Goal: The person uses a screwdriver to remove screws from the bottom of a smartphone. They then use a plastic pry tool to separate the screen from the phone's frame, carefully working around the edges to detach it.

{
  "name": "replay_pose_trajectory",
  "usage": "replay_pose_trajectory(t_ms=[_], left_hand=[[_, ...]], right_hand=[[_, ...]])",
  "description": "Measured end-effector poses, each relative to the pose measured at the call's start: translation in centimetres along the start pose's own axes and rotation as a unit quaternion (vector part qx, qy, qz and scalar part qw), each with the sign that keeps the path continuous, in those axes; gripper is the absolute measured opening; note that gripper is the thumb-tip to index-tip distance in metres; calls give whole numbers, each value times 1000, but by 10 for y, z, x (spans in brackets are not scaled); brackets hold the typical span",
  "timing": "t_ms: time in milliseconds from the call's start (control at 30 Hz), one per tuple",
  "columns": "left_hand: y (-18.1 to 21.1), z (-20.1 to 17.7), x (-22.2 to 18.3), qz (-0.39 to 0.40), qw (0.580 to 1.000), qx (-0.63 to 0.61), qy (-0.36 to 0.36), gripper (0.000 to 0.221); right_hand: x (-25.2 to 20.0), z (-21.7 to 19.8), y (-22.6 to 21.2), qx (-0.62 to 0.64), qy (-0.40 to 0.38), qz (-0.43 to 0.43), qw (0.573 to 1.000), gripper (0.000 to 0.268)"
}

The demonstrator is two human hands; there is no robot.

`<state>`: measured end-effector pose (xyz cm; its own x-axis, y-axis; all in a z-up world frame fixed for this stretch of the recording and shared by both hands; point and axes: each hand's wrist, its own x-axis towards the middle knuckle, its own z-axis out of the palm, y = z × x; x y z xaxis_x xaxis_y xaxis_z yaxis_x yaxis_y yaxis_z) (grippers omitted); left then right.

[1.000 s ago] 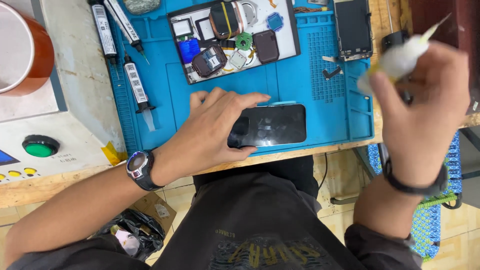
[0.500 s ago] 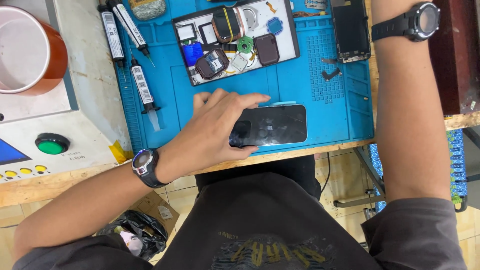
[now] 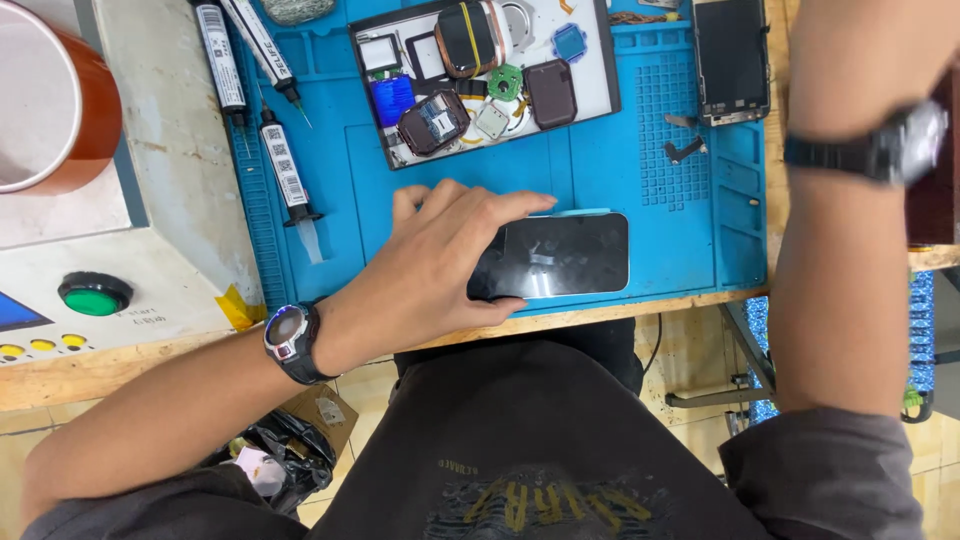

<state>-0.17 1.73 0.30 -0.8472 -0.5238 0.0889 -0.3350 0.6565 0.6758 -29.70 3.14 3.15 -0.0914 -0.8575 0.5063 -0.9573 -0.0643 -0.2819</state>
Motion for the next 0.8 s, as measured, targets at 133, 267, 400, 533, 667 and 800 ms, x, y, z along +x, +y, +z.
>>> replay_pose_trajectory(t_ms=[133, 267, 400, 533, 667, 800], left_hand=[[-3, 1, -1, -1, 1000, 1, 2, 79], [-4, 0, -2, 0, 1000, 4, -3, 78], [-5, 1, -1, 4, 1000, 11, -3, 77], [-6, 0, -2, 0, 1000, 6, -5, 76], [-7, 1, -2, 5, 1000, 0, -1, 72], [-8, -1, -2, 13, 1000, -8, 3, 67]], right_hand=[[-34, -21, -44, -8, -17, -3, 1000, 14], [-58, -19, -70, 111, -151, -89, 978, 15], [-70, 5, -69, 170, -183, -112, 962, 27], [-69, 12, -67, 177, -183, -99, 962, 22], [-64, 17, -70, 213, -181, -107, 954, 16], [-61, 20, -71, 220, -177, -118, 952, 10]])
